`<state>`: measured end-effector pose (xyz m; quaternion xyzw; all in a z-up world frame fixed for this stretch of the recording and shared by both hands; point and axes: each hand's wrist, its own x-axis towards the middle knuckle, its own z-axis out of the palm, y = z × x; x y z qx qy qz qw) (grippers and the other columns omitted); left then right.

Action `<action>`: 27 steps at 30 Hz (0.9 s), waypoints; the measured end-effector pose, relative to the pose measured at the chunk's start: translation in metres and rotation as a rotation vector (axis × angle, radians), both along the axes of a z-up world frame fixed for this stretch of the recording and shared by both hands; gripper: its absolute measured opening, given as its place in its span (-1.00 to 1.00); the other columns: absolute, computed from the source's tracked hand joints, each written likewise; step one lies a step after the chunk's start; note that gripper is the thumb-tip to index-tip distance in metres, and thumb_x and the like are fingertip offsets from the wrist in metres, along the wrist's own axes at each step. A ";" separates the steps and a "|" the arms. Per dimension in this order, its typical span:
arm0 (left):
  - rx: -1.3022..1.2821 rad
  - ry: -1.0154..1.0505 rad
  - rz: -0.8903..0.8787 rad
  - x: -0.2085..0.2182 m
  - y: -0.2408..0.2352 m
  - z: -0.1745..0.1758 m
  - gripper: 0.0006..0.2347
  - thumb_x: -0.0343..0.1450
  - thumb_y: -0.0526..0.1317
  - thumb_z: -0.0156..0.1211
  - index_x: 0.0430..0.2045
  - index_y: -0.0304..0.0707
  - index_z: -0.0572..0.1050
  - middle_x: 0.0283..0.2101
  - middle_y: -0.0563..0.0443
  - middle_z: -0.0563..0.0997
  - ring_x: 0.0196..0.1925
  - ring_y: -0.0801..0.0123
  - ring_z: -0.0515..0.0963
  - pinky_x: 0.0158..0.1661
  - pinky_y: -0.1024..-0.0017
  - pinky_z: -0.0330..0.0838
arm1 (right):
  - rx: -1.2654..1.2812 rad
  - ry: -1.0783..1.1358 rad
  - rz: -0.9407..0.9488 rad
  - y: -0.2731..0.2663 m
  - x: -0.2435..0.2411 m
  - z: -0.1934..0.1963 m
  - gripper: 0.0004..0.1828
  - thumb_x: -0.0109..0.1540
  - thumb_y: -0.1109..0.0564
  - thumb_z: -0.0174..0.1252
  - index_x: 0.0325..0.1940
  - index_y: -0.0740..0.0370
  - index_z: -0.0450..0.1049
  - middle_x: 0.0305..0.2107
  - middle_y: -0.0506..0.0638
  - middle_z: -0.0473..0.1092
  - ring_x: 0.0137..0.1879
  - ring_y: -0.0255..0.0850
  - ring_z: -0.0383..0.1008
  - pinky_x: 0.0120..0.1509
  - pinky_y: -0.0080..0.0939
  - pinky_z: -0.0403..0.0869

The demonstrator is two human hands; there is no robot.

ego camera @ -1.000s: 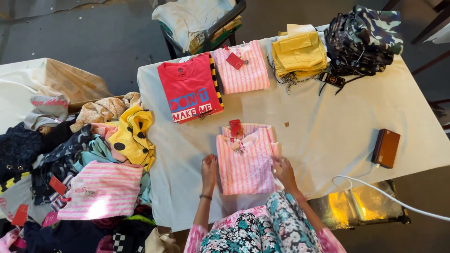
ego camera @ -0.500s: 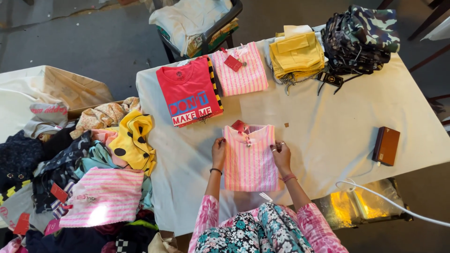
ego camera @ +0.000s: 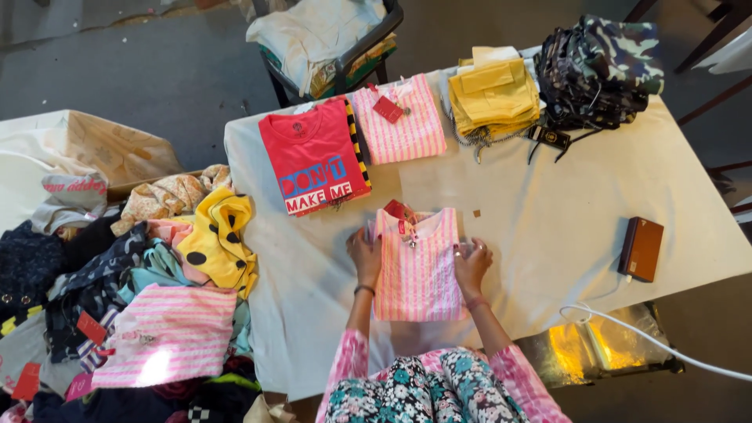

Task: The person sits on the floor and folds a camouflage-patterned garment, smoothing it out before placing it on a pile. They then pick up a pink and white striped top, fold it neatly, and place it on top of the other folded clothes.

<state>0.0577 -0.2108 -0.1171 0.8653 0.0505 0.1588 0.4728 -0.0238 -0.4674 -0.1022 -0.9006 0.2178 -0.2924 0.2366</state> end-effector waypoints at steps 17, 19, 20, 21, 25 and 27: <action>-0.235 0.326 0.043 -0.063 -0.010 0.047 -0.55 0.32 -0.16 0.43 0.00 -0.40 0.40 -0.08 -0.32 0.59 -0.10 -0.02 0.64 -0.06 0.20 0.51 | 0.397 0.200 0.150 0.015 -0.007 0.034 -0.47 0.15 0.14 0.35 0.15 0.33 0.39 0.02 0.29 0.36 0.09 0.07 0.41 0.19 0.01 0.44; -0.320 0.332 0.047 -0.057 -0.012 0.044 -0.51 0.29 -0.15 0.46 -0.03 -0.43 0.35 -0.15 -0.33 0.64 -0.15 -0.03 0.68 -0.09 0.19 0.53 | 0.562 0.169 0.149 0.011 -0.002 0.027 -0.50 0.17 0.15 0.34 0.14 0.32 0.38 -0.02 0.28 0.40 0.06 0.02 0.46 0.17 -0.04 0.49; -0.266 0.337 0.002 -0.055 -0.013 0.051 -0.50 0.30 -0.16 0.45 -0.01 -0.42 0.33 -0.15 -0.33 0.63 -0.13 -0.06 0.67 -0.11 0.17 0.52 | 0.676 0.171 0.157 0.015 -0.001 0.037 -0.48 0.17 0.15 0.32 0.17 0.31 0.35 -0.04 0.25 0.45 0.04 -0.02 0.50 0.14 -0.07 0.50; -0.211 0.342 -0.043 -0.053 -0.015 0.059 -0.49 0.30 -0.17 0.44 0.01 -0.42 0.31 -0.16 -0.33 0.63 -0.12 -0.09 0.66 -0.12 0.15 0.51 | 0.790 0.173 0.166 0.018 0.000 0.046 -0.46 0.18 0.16 0.30 0.20 0.30 0.32 -0.07 0.22 0.49 0.01 -0.06 0.54 0.11 -0.11 0.51; -0.129 0.219 -0.163 -0.064 -0.014 0.065 -0.58 0.35 -0.23 0.39 0.02 -0.41 0.37 -0.12 -0.37 0.63 -0.06 -0.13 0.65 -0.10 0.15 0.52 | 0.670 0.111 0.251 0.025 -0.014 0.050 -0.40 0.18 0.22 0.27 0.29 0.31 0.29 0.00 0.22 0.46 0.11 -0.09 0.49 0.15 -0.16 0.46; -0.138 0.054 -0.204 -0.076 -0.012 0.078 -0.56 0.37 -0.30 0.31 0.12 -0.43 0.34 -0.06 -0.40 0.61 -0.05 -0.16 0.65 -0.12 0.16 0.53 | 0.582 0.061 0.337 0.031 -0.026 0.068 -0.36 0.17 0.33 0.17 0.37 0.33 0.28 0.12 0.22 0.41 0.23 -0.10 0.43 0.24 -0.20 0.42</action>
